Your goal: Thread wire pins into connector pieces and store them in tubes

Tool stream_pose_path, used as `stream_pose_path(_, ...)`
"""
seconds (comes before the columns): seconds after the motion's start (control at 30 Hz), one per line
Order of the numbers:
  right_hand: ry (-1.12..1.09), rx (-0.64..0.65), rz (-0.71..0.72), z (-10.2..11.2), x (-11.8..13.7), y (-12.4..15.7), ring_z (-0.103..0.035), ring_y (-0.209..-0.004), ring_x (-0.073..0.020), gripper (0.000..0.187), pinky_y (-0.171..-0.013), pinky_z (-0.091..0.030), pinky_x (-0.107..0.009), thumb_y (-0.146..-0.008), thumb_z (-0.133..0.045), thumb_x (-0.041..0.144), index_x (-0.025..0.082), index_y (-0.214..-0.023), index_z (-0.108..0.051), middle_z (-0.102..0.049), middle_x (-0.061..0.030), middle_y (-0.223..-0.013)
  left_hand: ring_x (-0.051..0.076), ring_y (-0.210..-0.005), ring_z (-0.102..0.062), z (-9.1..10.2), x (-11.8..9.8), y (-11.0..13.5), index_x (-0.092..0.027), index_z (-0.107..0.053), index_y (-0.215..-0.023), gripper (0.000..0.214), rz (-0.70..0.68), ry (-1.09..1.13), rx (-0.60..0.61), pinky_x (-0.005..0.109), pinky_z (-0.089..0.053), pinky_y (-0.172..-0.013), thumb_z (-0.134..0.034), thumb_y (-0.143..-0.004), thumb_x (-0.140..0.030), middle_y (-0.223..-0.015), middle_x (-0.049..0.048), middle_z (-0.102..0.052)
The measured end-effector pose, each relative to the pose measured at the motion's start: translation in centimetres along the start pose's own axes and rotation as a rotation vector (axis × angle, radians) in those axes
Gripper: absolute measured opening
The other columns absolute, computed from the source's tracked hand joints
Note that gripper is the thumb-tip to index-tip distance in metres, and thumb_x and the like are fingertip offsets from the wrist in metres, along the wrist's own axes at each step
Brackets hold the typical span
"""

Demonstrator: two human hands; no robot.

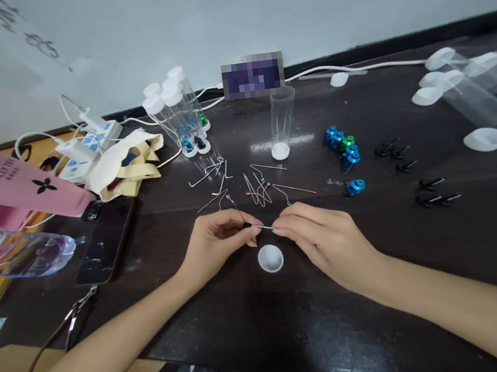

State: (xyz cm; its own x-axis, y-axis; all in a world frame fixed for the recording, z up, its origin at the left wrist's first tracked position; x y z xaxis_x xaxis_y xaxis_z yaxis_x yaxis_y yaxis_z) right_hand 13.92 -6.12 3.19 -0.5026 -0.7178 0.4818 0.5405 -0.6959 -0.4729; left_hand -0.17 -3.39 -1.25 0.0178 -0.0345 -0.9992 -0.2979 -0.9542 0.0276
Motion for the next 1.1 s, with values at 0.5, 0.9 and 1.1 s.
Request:
stream_pose_path(0.5, -0.059, 0.061, -0.106, -0.4, -0.8, -0.6, -0.062, -0.080, -0.0180, 0.019, -0.068, -0.048, -0.031, -0.097, -0.042, 0.013, 0.020, -0.087, -0.057, -0.062, -0.0052, -0.090, 0.011, -0.060, -0.065, 0.5, -0.2, -0.4, -0.015, -0.072, -0.079, 0.008, -0.015, 0.036, -0.040, 0.022, -0.053, -0.063, -0.076, -0.074, -0.019, -0.078, 0.0021, -0.071)
stream_pose_path(0.9, 0.079, -0.031, -0.100, 0.2, -1.0, -0.7, -0.066, -0.088, -0.0220, 0.019, -0.075, -0.055, -0.037, -0.095, -0.052, 0.018, 0.020, -0.099, -0.070, -0.066, -0.0076, -0.100, 0.016, -0.083, -0.068, 2.1, -0.3, -0.9, -0.016, -0.069, -0.081, 0.014, -0.031, 0.309, -0.107, 0.033, -0.059, -0.083, -0.071, -0.080, -0.029, -0.095, 0.0039, -0.068)
stream_pose_path(1.1, 0.308, -0.072, 0.042, 1.3, 0.5, -0.6, -0.063, -0.101, -0.0267, 0.013, -0.086, -0.051, -0.044, -0.093, -0.058, 0.019, 0.019, -0.101, -0.068, -0.069, -0.0107, -0.111, 0.010, -0.058, -0.064, 1.5, -0.4, -0.8, -0.013, -0.067, -0.081, 0.016, 0.021, 0.326, -0.042, 0.020, -0.053, -0.054, -0.070, -0.081, -0.029, -0.079, 0.0040, -0.069)
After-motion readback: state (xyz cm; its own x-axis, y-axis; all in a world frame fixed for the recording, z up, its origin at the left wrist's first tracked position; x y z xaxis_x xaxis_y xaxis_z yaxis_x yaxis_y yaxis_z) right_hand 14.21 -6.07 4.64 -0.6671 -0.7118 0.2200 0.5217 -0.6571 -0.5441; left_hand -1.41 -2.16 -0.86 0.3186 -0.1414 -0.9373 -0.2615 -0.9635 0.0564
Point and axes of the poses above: each hand's wrist, its own y-axis away from the middle knuckle, its own z-axis out of the back of the hand, x = y × z, the point moved 9 cm from there along -y, towards the middle knuckle
